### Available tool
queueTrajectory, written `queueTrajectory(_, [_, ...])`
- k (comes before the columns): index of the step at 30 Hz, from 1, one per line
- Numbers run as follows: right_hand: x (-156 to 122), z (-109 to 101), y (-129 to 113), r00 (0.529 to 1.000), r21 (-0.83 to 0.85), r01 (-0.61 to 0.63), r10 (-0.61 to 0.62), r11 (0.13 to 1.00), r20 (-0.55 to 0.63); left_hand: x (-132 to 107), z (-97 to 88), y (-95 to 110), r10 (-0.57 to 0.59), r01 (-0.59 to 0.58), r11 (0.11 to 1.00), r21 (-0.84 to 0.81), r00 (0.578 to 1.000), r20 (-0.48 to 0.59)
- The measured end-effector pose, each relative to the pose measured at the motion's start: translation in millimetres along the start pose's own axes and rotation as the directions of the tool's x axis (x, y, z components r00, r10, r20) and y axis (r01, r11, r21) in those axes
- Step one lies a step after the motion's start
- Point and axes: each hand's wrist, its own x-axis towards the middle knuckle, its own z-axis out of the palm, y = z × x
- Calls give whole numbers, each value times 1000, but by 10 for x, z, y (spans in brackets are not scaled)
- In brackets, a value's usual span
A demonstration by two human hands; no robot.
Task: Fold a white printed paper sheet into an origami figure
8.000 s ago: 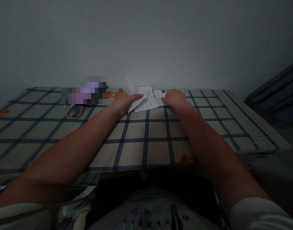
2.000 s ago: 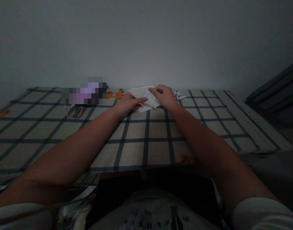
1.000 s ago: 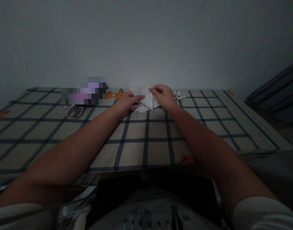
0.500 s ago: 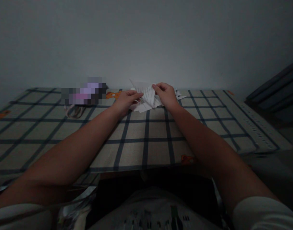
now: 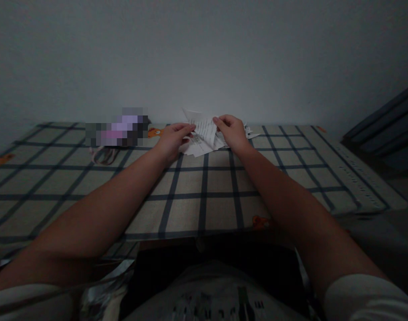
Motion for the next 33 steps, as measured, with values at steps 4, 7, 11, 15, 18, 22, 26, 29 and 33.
queueTrajectory(4, [-3,2,-5,1000,-23,17,-16,1000,20,-7,-1,14,-15,15,1000,-19,1000,-5])
queueTrajectory(7, [-11,2,-4,999,-9,19,-19,1000,35,-9,-3,23,-4,7,998,-64,999,38])
queueTrajectory(11, [-33,-3,-34,998,-3,32,-32,999,50,4,-11,22,20,-20,996,-84,1000,-4])
queueTrajectory(15, [-52,-14,-76,998,-38,34,-32,999,56,19,-22,19,-4,3,996,-88,1000,-9])
queueTrajectory(18, [-60,-20,-82,997,-55,47,-44,997,62,29,-31,21,-15,15,993,-119,1000,-5])
queueTrajectory(22, [-68,-13,-73,996,-77,60,-54,995,70,49,-46,30,-3,-2,984,-178,1000,-31])
queueTrajectory(26, [-67,-2,-68,996,-84,52,-46,995,71,65,-48,36,-11,-1,983,-184,998,-63])
queueTrajectory(29, [-64,-3,-69,997,-74,54,-49,996,67,71,-48,33,-13,-4,984,-176,995,-98])
queueTrajectory(33, [-68,-1,-68,996,-57,46,-42,997,79,82,-61,23,9,-30,988,-154,990,-138])
